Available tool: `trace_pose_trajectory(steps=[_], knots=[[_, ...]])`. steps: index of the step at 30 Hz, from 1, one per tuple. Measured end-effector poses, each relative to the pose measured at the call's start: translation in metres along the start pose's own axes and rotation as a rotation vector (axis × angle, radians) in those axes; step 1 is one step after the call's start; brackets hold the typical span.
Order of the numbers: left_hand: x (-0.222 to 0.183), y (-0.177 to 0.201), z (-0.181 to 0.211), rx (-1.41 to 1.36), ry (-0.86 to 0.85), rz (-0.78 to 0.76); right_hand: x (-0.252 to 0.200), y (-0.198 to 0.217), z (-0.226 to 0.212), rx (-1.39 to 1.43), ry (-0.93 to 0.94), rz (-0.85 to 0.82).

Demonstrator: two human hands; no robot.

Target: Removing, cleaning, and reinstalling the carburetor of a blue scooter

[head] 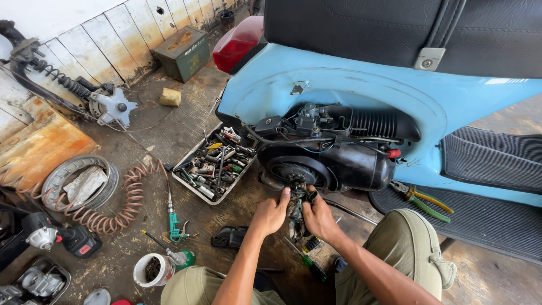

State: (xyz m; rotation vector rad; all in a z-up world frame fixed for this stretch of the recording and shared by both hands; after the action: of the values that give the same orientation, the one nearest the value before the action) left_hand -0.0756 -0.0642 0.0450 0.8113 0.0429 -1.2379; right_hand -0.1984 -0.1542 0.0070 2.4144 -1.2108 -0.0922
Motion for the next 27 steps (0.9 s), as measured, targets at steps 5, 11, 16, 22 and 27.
trace_pose_trajectory(steps=[5,11,16,22,27], knots=[[-0.003,-0.002,0.0,0.035,-0.006,-0.035,-0.006,0.003,-0.005,-0.045,-0.126,-0.011],[0.01,-0.006,-0.015,0.064,0.001,-0.037,-0.003,0.001,0.027,-0.107,-0.315,-0.061],[0.008,-0.005,-0.013,0.063,-0.003,-0.009,-0.013,-0.002,0.011,-0.012,-0.292,-0.091],[0.008,0.025,0.014,-0.054,-0.202,0.357,-0.006,0.022,-0.014,-0.007,0.12,0.071],[0.015,0.055,0.039,0.203,-0.689,1.028,-0.007,0.053,-0.032,-0.084,0.17,0.272]])
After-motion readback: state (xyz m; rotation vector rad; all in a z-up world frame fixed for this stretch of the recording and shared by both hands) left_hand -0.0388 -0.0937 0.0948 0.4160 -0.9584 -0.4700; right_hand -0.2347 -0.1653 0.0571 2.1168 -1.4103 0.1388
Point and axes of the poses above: each hand's wrist, its own x-axis towards the middle knuckle, its own y-axis out of the back of the hand, z = x × y, the point moved 7 cm from there along x, towards the middle knuckle, and after that the axes turned 2 degrees about y, right-handed, at the moved point
